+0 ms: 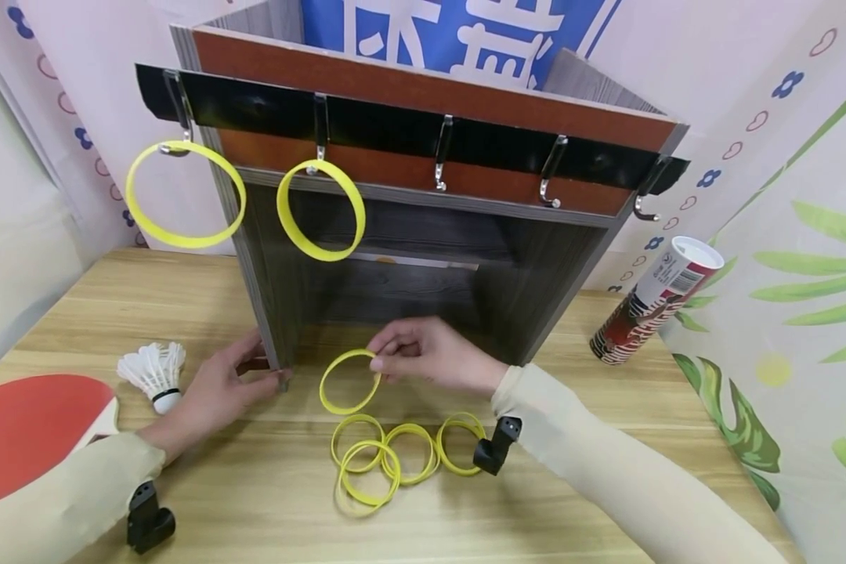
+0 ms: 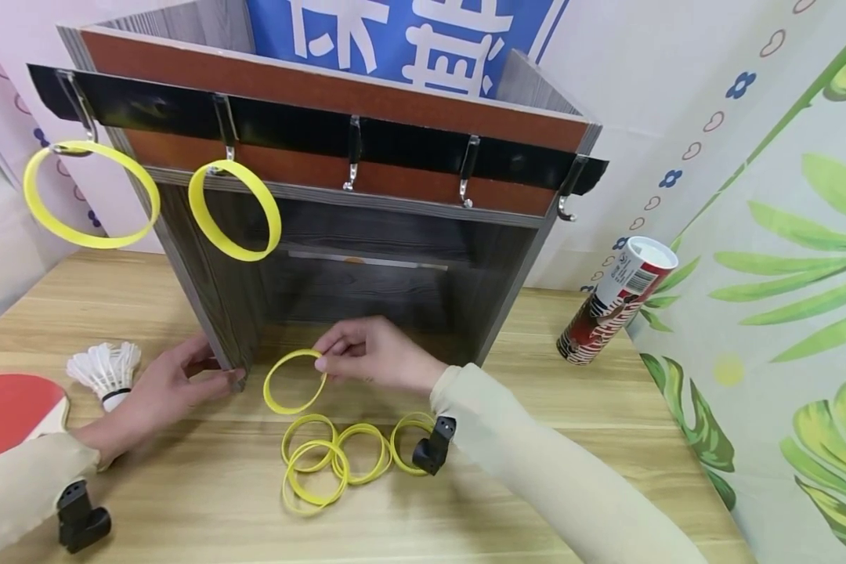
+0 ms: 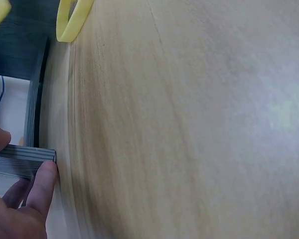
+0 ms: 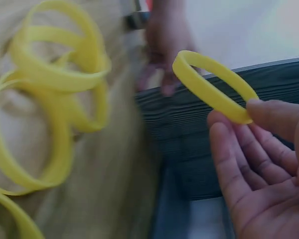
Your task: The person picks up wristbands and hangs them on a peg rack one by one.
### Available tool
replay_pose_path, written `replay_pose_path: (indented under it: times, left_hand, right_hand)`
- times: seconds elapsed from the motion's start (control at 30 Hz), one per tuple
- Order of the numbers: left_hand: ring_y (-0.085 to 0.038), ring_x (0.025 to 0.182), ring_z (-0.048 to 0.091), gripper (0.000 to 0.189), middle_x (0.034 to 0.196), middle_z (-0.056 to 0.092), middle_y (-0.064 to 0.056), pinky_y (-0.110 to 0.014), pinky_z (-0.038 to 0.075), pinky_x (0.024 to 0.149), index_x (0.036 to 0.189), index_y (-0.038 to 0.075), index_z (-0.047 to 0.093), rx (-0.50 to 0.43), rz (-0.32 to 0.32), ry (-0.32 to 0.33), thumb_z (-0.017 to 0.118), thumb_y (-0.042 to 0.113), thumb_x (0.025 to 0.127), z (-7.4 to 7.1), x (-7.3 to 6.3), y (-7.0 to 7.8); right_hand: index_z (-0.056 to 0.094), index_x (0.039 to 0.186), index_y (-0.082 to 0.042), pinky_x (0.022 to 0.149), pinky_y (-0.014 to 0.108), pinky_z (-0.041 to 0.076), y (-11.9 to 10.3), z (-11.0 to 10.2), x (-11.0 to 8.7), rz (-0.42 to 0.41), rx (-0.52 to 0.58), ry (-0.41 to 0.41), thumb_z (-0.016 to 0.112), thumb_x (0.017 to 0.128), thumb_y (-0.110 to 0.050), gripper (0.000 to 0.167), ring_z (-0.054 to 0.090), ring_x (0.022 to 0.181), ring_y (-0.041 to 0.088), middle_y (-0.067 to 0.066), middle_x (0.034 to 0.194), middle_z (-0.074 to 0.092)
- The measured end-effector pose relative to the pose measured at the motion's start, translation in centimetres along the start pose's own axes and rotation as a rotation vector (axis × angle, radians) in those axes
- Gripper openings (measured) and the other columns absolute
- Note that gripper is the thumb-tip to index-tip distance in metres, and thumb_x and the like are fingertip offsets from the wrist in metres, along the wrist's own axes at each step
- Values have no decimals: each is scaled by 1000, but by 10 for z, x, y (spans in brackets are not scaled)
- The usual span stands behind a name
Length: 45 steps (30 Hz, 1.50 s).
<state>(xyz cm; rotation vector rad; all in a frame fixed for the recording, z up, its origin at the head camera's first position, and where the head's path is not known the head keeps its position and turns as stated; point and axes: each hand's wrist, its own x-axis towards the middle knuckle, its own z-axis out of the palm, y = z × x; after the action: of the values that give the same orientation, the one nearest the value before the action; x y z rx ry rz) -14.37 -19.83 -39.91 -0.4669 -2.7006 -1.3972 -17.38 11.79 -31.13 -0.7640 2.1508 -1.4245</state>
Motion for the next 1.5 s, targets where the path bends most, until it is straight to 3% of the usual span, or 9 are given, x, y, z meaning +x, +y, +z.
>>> replay_pose_path:
  times: [0.17,0.37,0.53,0.6,0.8,0.87,1.03,1.27,1.5]
  left_hand:
    - [-35,119,68,70,130,71,-22,-16,53,87,160,6,40,-4,18,-2,71,11,97,-1,0,1]
    - [-10,114,66,69,131,71,-18,-15,53,89,160,10,41,0,5,-1,71,12,98,0,-1,0]
    - [-29,118,66,69,134,69,-21,-16,54,86,160,8,40,-2,14,-1,71,13,99,-1,-1,1]
    - [-29,118,66,69,135,69,-21,-16,54,86,161,9,39,4,8,-2,71,13,99,-1,-2,1]
    - [-1,112,62,70,134,69,-21,-16,54,86,161,9,39,-1,11,-3,71,12,98,-2,-4,1]
    - [-5,114,64,70,135,69,-21,-16,54,88,161,9,40,-3,12,0,71,11,98,-2,-4,1]
    - [-37,121,66,68,134,69,-23,-16,53,89,159,7,41,-15,35,6,71,8,98,0,0,-1]
    - [-35,121,65,70,132,70,-19,-16,53,87,162,12,38,-19,1,-10,70,11,99,1,1,2]
    - [-41,123,64,68,133,68,-23,-15,52,87,160,8,40,-36,0,-14,70,9,98,0,-2,1]
  right_hand:
    - [71,117,1,84,40,65,-27,-15,-18,-88,17,88,71,98,-5,20,75,87,21,21,104,75]
    - [69,118,1,84,37,64,-54,-31,-43,-194,52,173,71,98,-3,21,76,87,17,19,105,77]
    - [68,115,-3,85,33,63,-69,-35,-57,-304,163,279,68,99,-1,16,74,90,14,4,104,78]
    - [68,113,-7,86,33,64,-73,-34,-59,-353,204,320,67,99,-1,15,75,92,14,1,104,78]
    - [67,111,-11,87,30,63,-83,-28,-61,-491,310,444,64,102,0,15,75,99,13,1,103,77]
    - [67,112,-10,87,29,63,-86,-27,-60,-526,361,478,66,101,-5,12,74,99,13,2,104,77]
    - [66,113,-10,89,28,62,-96,-25,-55,-544,434,567,60,103,1,16,73,100,13,2,106,77]
    - [65,108,-10,88,26,62,-102,-21,-46,-536,472,683,55,103,7,21,74,97,11,0,100,78]
    - [66,107,-9,88,27,62,-93,-20,-44,-489,422,712,59,100,9,20,73,95,9,-3,98,78]
